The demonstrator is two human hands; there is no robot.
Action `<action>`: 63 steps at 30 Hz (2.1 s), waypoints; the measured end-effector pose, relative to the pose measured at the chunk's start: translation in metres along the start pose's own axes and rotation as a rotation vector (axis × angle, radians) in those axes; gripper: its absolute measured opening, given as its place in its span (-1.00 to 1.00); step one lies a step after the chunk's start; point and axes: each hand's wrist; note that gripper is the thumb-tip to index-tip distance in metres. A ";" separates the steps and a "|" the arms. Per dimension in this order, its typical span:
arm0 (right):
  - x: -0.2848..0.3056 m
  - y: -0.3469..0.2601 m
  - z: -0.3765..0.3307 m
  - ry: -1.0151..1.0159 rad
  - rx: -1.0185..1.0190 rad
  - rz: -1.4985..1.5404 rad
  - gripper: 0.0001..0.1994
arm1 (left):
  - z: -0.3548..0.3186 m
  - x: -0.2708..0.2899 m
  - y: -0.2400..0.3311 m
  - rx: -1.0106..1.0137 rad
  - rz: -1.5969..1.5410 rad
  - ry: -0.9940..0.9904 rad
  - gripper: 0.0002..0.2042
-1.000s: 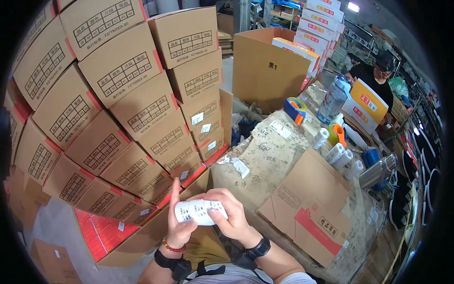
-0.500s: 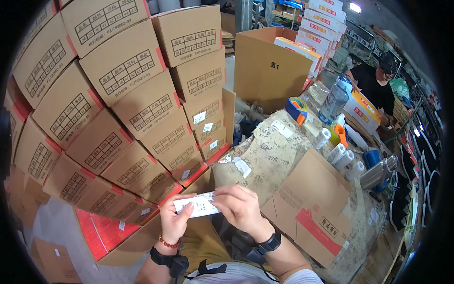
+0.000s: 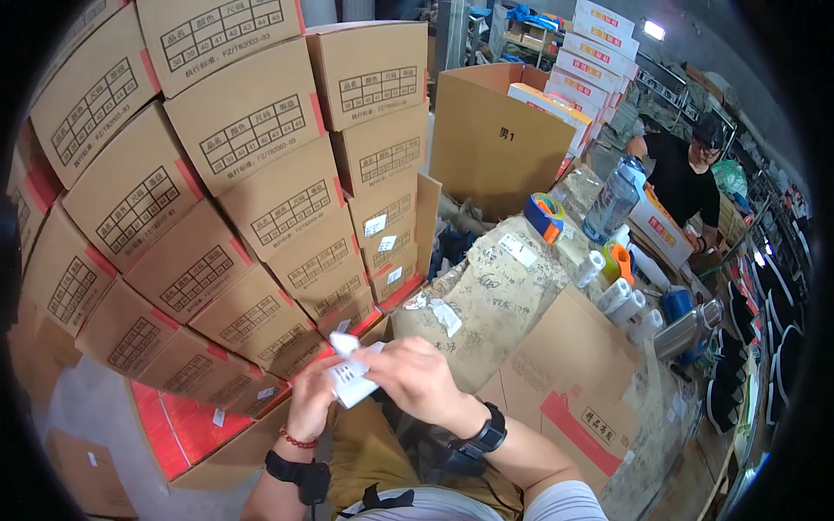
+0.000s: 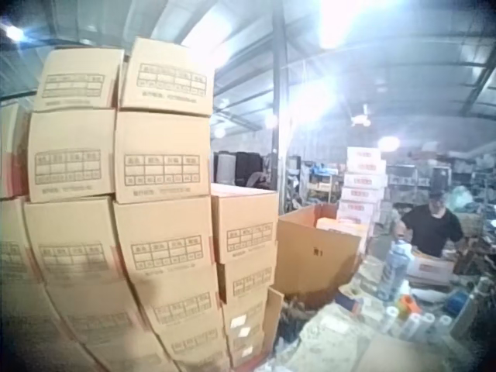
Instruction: The recorder folds cardboard shoe boxes, places pairs of shoes inside, and applies identification labels to the stacked boxes.
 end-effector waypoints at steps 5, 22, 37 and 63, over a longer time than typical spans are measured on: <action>-0.004 0.074 0.034 0.225 -0.625 0.478 -0.38 | -0.023 0.034 -0.028 0.068 -0.003 0.001 -0.71; 0.001 0.080 0.206 0.759 -0.427 0.623 -0.87 | -0.073 0.026 -0.022 0.180 0.213 0.007 -0.77; -0.040 0.162 0.064 0.443 -1.049 0.875 -0.71 | -0.067 0.019 -0.017 0.138 0.138 0.044 -0.78; 0.159 0.073 -0.106 0.073 -0.674 -0.060 -0.85 | -0.021 -0.128 -0.029 -0.467 0.593 -0.278 -0.33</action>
Point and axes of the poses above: each hand's wrist, its own z-axis towards the middle knuckle, its own x-axis out of the back of the hand, y = z × x, and after that the axes turned 5 degrees about y, right-handed
